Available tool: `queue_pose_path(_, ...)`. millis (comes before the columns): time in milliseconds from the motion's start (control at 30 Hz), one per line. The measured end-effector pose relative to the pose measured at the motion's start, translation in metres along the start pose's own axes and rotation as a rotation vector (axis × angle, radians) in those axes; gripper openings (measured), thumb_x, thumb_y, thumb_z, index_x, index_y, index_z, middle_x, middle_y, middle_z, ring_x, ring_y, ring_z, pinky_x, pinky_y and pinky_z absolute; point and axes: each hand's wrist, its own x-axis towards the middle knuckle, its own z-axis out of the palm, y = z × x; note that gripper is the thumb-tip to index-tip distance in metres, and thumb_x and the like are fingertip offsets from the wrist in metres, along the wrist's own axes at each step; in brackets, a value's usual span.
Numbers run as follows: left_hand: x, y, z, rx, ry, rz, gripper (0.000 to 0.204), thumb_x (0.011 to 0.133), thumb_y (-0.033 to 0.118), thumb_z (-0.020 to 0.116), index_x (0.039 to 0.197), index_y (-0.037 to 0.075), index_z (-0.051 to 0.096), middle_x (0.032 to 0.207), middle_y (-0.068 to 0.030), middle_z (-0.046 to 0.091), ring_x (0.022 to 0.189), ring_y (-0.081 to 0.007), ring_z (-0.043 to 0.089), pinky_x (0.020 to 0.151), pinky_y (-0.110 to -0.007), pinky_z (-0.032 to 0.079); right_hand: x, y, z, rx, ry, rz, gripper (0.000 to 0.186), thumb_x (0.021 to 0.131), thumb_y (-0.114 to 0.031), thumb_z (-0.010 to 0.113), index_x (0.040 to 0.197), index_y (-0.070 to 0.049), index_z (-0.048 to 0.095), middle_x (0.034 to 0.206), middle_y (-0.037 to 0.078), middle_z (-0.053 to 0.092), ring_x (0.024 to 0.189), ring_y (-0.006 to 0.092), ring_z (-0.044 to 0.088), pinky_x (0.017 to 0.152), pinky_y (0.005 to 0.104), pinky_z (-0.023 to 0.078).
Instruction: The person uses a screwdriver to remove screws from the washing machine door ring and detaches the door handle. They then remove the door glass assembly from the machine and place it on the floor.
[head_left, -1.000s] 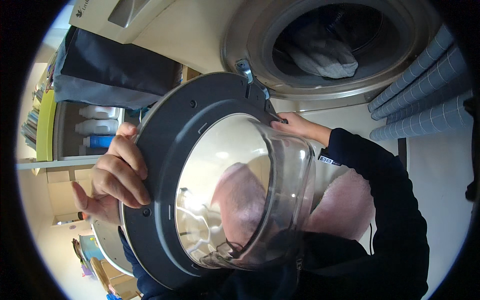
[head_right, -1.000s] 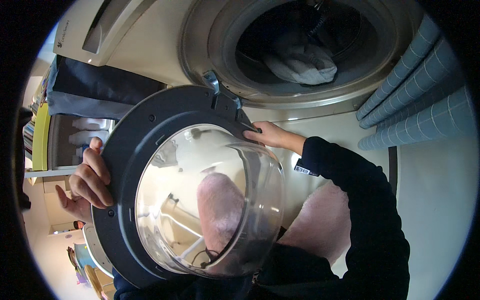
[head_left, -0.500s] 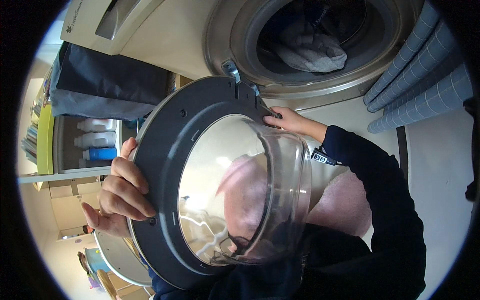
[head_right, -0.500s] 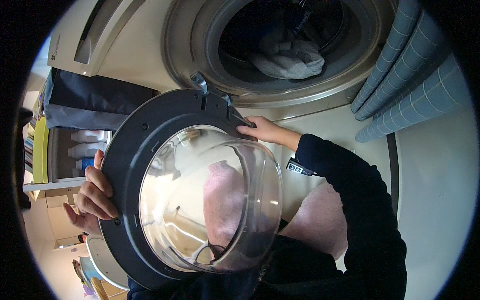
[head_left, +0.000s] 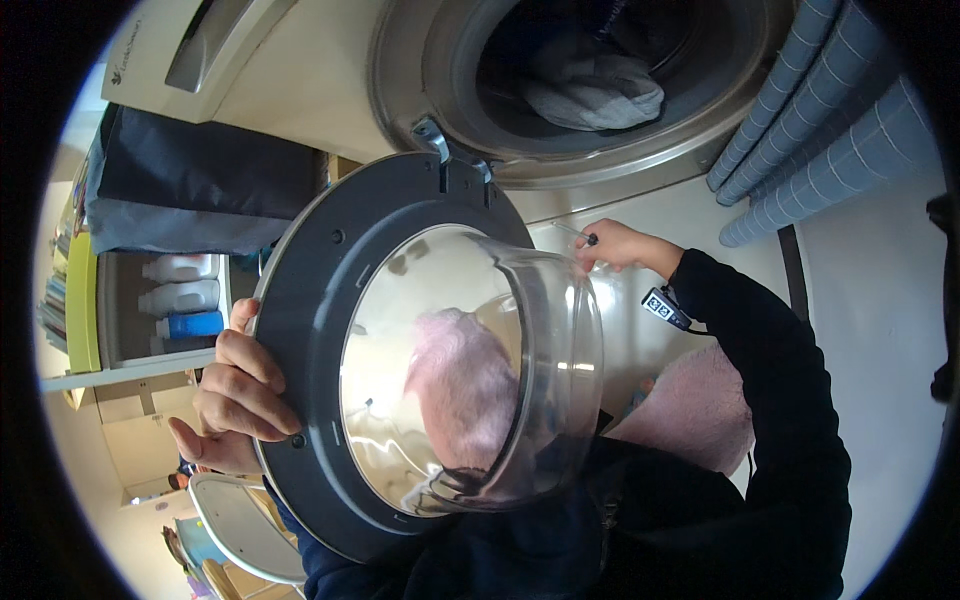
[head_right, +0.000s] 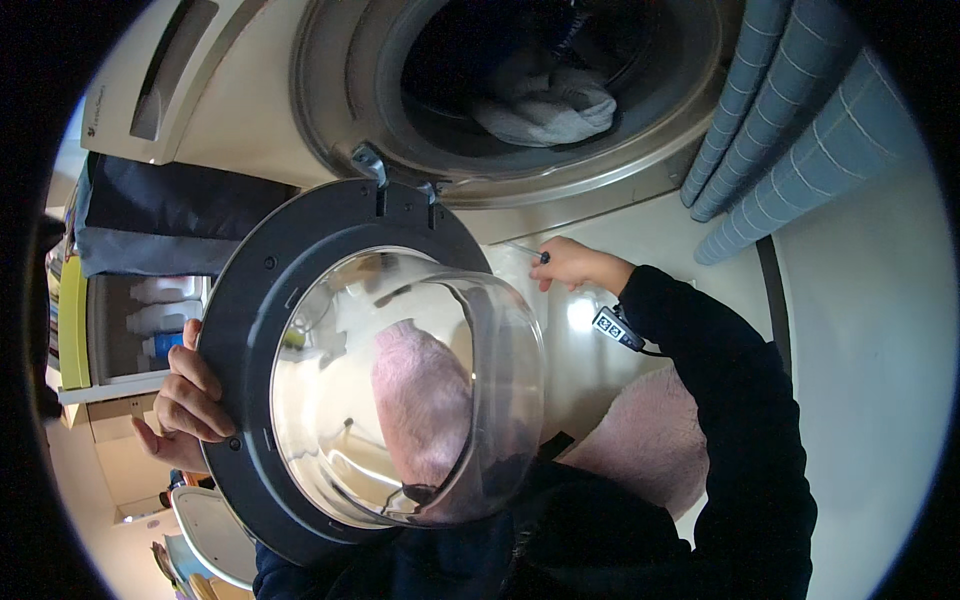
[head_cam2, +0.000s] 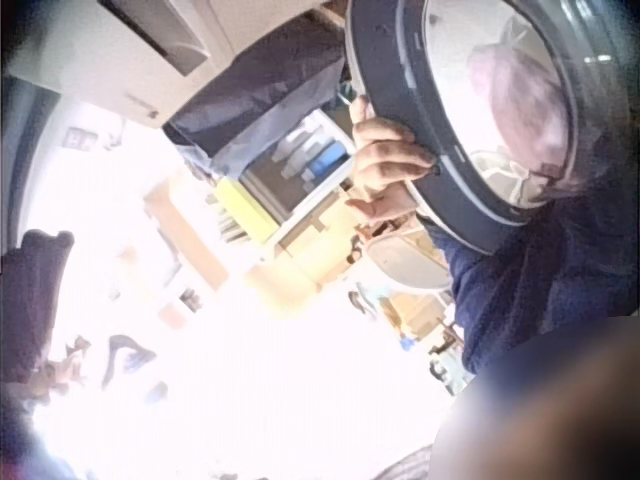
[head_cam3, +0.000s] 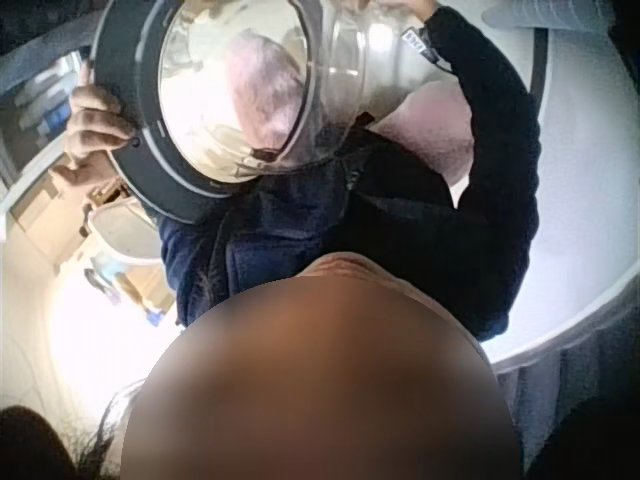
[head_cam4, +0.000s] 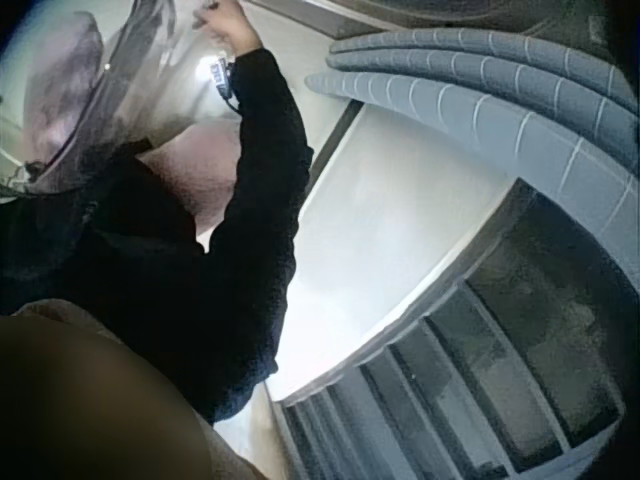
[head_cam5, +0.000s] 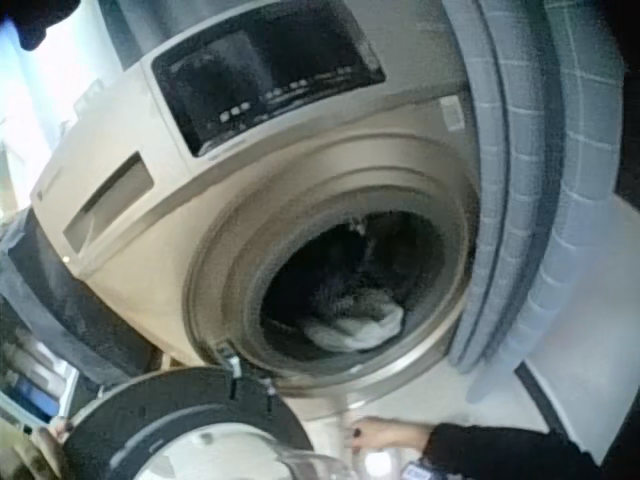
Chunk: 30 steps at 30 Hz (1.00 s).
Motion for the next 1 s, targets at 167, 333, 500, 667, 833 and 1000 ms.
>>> queue_pose_path(167, -0.003, -0.004, -0.006, -0.041, 0.016, 0.001, 0.078, 0.096, 0.042, 0.007, 0.051, 0.010, 0.063, 0.056, -0.0042, 0.061, 0.074, -0.0145, 0.051, 0.113, -0.052, 0.014, -0.009, -0.003, 0.038, 0.220, -0.094, 0.000, 0.030, 0.095, -0.029, 0.052, 0.097, -0.002, 0.064, 0.076, 0.009, 0.067, 0.048, 0.0142, 0.051, 0.046, 0.0283, 0.042)
queue_pose_path(333, -0.004, -0.001, 0.000, -0.011, 0.007, 0.018, 0.078, 0.097, 0.039, 0.006, 0.052, 0.010, 0.062, 0.057, -0.0046, 0.061, 0.075, -0.0145, 0.050, 0.113, -0.053, 0.015, -0.001, 0.000, 0.062, 0.663, -0.201, 0.035, 0.031, 0.102, -0.025, 0.038, 0.098, -0.004, 0.061, 0.066, 0.006, 0.060, 0.052, 0.0130, 0.048, 0.051, 0.0277, 0.041)
queue_pose_path(500, 0.001, -0.001, 0.002, -0.043, -0.067, 0.031, 0.076, 0.098, 0.045, 0.008, 0.063, 0.010, 0.066, 0.073, -0.0067, 0.066, 0.085, -0.0206, 0.053, 0.113, -0.051, 0.016, 0.010, 0.011, 0.085, 0.619, -0.302, 0.080, 0.044, 0.091, -0.044, 0.057, 0.115, -0.008, 0.060, 0.080, -0.002, 0.055, 0.055, 0.0102, 0.044, 0.049, 0.0265, 0.039)
queue_pose_path(667, -0.049, -0.008, 0.015, -0.190, 0.370, -0.039, 0.051, 0.098, 0.047, 0.023, 0.101, 0.009, 0.057, 0.112, -0.0124, 0.054, 0.113, -0.0263, 0.044, 0.114, -0.050, 0.017, 0.020, 0.016, 0.107, 0.503, -0.239, 0.029, 0.050, 0.087, -0.048, 0.063, 0.121, -0.012, 0.058, 0.089, 0.001, 0.059, 0.056, 0.0099, 0.042, 0.047, 0.0262, 0.036)
queue_pose_path(833, -0.164, -0.044, 0.086, -0.346, 0.427, -0.502, 0.050, 0.097, 0.046, 0.036, 0.128, 0.007, 0.040, 0.136, -0.0162, 0.036, 0.131, -0.0286, 0.031, 0.115, -0.049, 0.017, 0.024, 0.010, 0.111, 0.550, -0.236, -0.055, 0.059, 0.083, -0.056, 0.063, 0.121, -0.010, 0.057, 0.090, 0.001, 0.059, 0.053, 0.0101, 0.043, 0.046, 0.0264, 0.036)
queue_pose_path(1000, -0.204, -0.094, 0.136, -0.472, 0.376, -0.961, 0.075, 0.093, 0.049, 0.051, 0.146, 0.005, 0.024, 0.150, -0.0185, 0.027, 0.140, -0.0341, 0.023, 0.114, -0.049, 0.018, 0.021, 0.011, 0.111, 0.411, -0.143, 0.056, 0.067, 0.078, -0.064, 0.063, 0.117, -0.010, 0.058, 0.088, 0.001, 0.059, 0.054, 0.0100, 0.044, 0.045, 0.0258, 0.036)
